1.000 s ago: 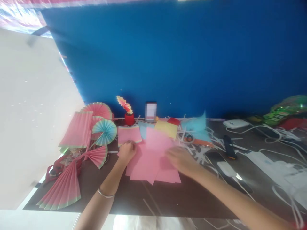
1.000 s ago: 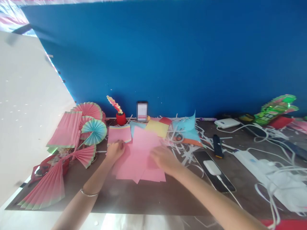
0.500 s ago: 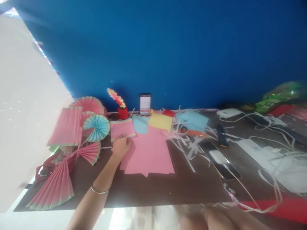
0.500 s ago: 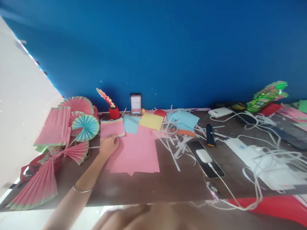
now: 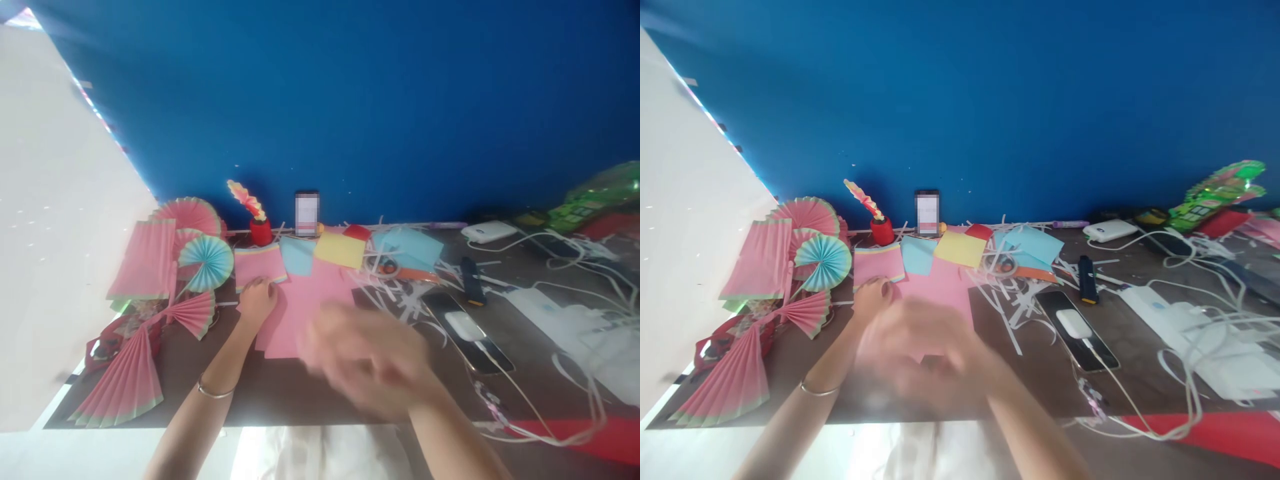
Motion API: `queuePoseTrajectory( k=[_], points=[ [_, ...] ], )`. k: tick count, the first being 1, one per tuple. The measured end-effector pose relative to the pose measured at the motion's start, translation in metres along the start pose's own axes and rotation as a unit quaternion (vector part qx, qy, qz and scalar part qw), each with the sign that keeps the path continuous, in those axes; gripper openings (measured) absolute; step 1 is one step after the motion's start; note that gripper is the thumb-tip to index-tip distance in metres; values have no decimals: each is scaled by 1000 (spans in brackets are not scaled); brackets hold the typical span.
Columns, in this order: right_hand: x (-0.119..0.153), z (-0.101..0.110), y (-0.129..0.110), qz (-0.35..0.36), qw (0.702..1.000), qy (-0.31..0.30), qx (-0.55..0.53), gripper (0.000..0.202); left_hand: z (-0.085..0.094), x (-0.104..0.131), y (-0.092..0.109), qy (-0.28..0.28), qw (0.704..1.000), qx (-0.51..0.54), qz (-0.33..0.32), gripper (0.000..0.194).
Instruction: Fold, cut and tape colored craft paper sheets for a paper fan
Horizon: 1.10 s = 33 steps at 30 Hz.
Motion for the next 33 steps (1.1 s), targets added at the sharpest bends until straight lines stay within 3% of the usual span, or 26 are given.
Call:
queuePoseTrajectory(
  k=[2,5,7,9,14,18,21,24,26,29,33],
  points=[
    [-24,-12,63,-104,991,-16,80,27,-1,0,-1,-5,1000,-2,3,26],
    [-31,-27,165,-257,938,-40,229,33,-2,0,-2,-14,1000,-4,2,27],
    [-30,-44,204,-250,922,-84,283,35,-4,-1,-2,-19,1000,-5,-3,29],
    [-29,-56,222,-220,918,-107,314,32,-6,-2,-4,-18,1000,-5,1,30],
    [-32,-64,229,-186,922,-109,323,28,-5,-4,-6,14,1000,-4,6,31],
    [-36,-50,230,-193,924,-55,327,33,-7,-3,-8,13,1000,4,12,32],
    [-28,-18,224,-210,924,73,311,38,-7,-3,-10,21,1000,14,17,39],
    [-5,12,207,-179,938,221,199,33,0,-3,-6,72,996,55,-6,55],
    [10,14,202,-162,954,226,114,30,3,-2,3,91,989,103,-52,60],
    [30,8,199,-160,967,190,63,29,0,2,22,71,973,161,-151,53],
    [47,0,182,-104,967,164,166,33,0,7,34,70,960,165,-217,42]
  ],
)
Point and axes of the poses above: each hand's wrist, its own x-axis away from the middle knuckle, its own z-axis out of the back of the hand, y = z × x, the point moved 10 cm from there along -x, towards the middle knuckle, and after that the axes turned 1 degree about -z, right-handed, at the moved point
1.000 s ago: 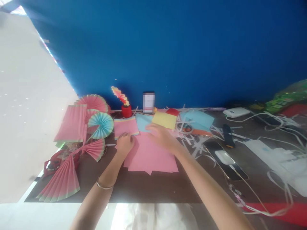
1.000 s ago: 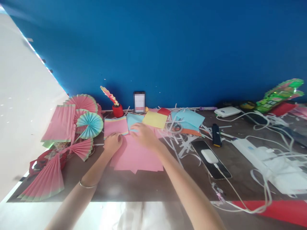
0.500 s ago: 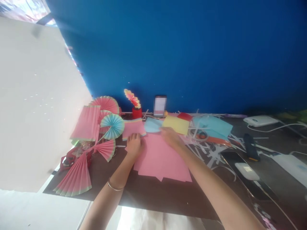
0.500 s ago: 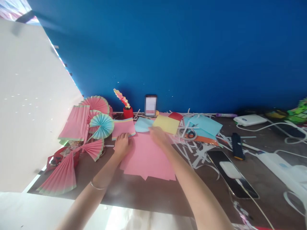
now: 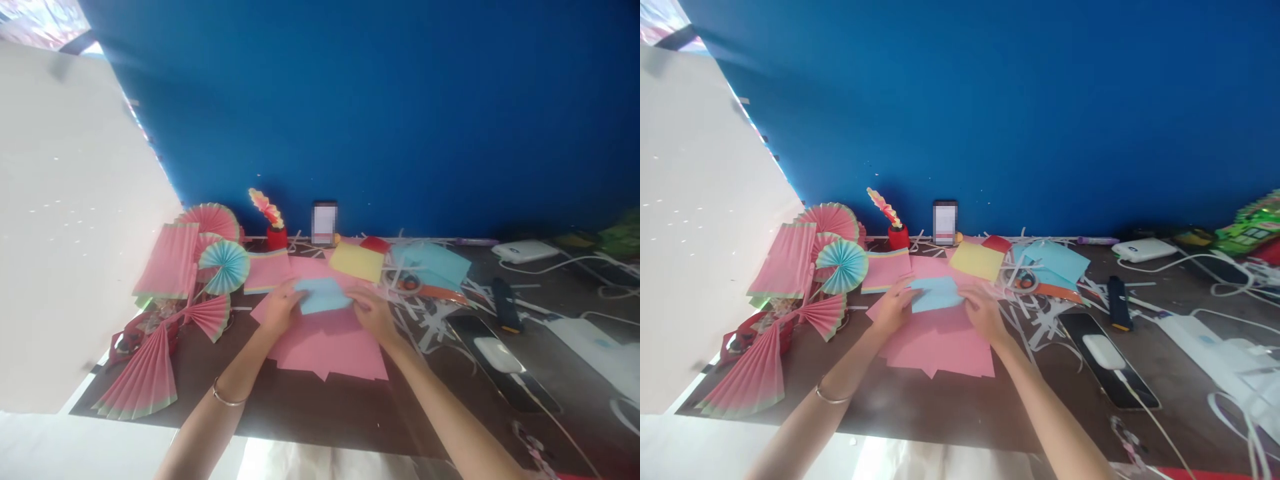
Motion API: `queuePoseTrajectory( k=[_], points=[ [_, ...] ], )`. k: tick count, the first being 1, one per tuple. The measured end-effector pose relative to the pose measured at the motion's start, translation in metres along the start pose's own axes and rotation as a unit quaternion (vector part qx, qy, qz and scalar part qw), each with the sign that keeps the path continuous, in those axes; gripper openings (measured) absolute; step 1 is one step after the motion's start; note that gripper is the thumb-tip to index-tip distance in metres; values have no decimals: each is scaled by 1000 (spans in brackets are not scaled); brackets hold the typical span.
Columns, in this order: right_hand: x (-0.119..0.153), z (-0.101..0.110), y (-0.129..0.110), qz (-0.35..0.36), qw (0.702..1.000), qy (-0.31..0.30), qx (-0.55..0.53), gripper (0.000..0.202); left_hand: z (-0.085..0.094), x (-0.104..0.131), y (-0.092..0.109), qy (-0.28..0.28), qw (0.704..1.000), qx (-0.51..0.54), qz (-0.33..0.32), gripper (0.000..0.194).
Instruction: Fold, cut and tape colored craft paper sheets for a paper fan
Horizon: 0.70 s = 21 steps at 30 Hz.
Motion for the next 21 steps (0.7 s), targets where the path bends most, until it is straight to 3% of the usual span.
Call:
queuePoseTrajectory(
  k=[4,7,10,13,17,21],
  points=[
    [13,-7,-27,95,984,-4,148,36,3,-1,13,-2,1000,-20,-19,45],
    [20,-20,-47,142,972,-41,184,34,-7,3,42,-62,994,-17,-92,43],
    [23,-29,-57,159,969,-83,169,31,-20,9,56,-125,984,-6,-125,34],
    [22,-32,-49,154,970,-133,135,26,-29,12,49,-154,981,16,-113,30],
    [20,-27,-25,115,975,-161,103,23,-28,11,40,-152,982,54,-99,32],
    [24,-33,-21,107,971,-188,104,25,-33,11,41,-188,978,14,-93,34]
  ],
)
Point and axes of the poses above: each hand's wrist, its own x-axis away from the middle knuckle, its own z-axis out of the back of the hand, y = z × x, the point moved 10 cm from there along -x, towards the middle knuckle, and after that the axes turned 1 degree about -z, right-handed, at the moved point
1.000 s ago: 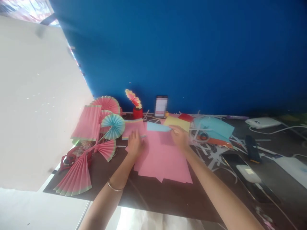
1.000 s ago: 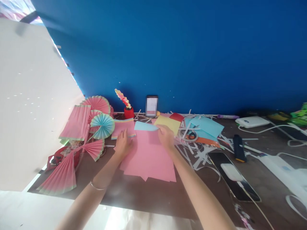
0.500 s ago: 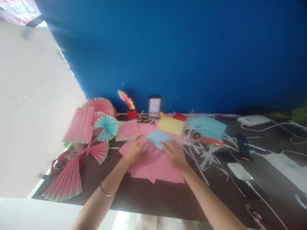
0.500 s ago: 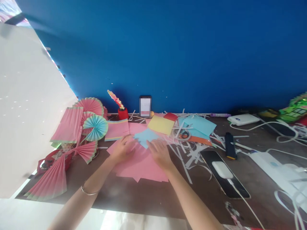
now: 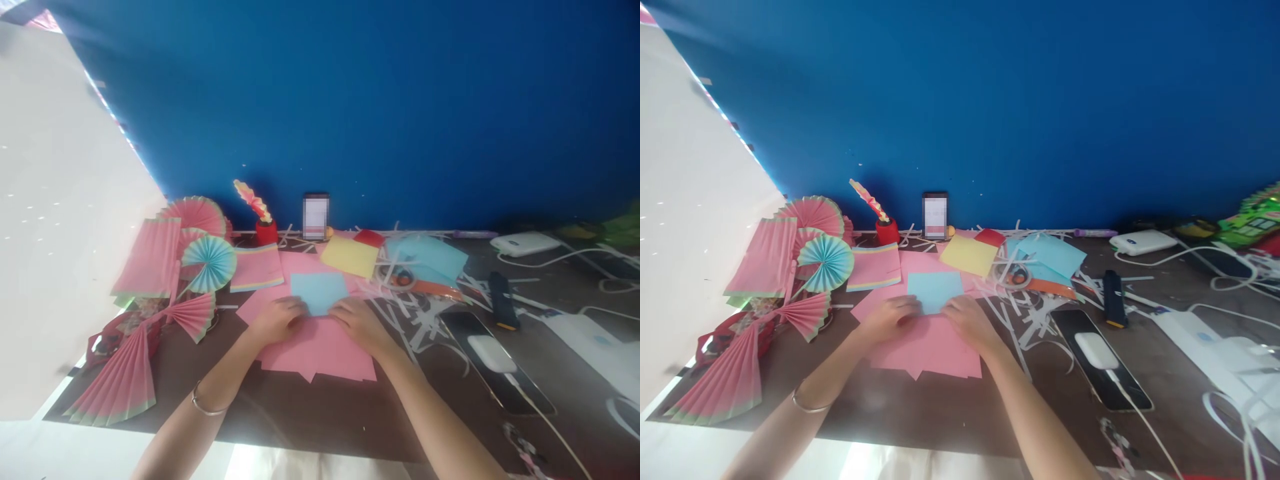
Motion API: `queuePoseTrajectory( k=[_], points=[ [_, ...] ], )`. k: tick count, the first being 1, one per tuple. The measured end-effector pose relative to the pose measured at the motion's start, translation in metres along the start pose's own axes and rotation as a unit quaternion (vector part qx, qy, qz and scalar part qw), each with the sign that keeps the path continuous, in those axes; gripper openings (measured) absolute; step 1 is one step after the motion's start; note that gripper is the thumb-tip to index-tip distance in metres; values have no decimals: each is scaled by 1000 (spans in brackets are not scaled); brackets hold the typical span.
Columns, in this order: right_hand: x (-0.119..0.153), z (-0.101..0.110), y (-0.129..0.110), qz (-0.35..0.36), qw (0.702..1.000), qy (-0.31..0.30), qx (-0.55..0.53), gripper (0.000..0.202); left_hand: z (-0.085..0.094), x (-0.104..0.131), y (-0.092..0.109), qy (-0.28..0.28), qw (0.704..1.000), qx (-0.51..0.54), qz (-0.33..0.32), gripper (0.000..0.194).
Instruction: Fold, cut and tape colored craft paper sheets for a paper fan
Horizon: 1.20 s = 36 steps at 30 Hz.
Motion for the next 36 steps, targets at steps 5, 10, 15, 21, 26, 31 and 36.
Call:
queuePoseTrajectory(
  k=[5,10,15,21,26,31,36],
  points=[
    [-3,-7,-5,-11,999,-23,-25,24,-5,-1,3,-28,999,-42,-7,28],
    [-3,-8,10,-71,991,-18,-108,15,-2,0,-2,-8,999,-48,14,22],
    [-3,-11,17,-85,979,-21,-183,12,3,1,-5,7,999,-45,19,20],
    [1,-14,29,-127,966,-6,-226,10,0,2,-18,4,999,-2,47,15],
    [3,-18,35,-154,959,-10,-238,13,-3,3,-26,0,997,22,70,20],
    [6,-22,42,-204,947,-16,-246,14,-6,4,-34,20,996,23,89,20],
    [6,-24,46,-217,949,-12,-228,16,-7,5,-40,40,993,29,111,23]
  ],
)
Point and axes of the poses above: each hand's wrist, its own x-axis away from the middle knuckle, its own z-axis out of the back of the hand, y = z × x, the point moved 10 cm from there along -x, towards the middle knuckle, and after that the axes turned 1 degree about -z, right-handed, at the moved point
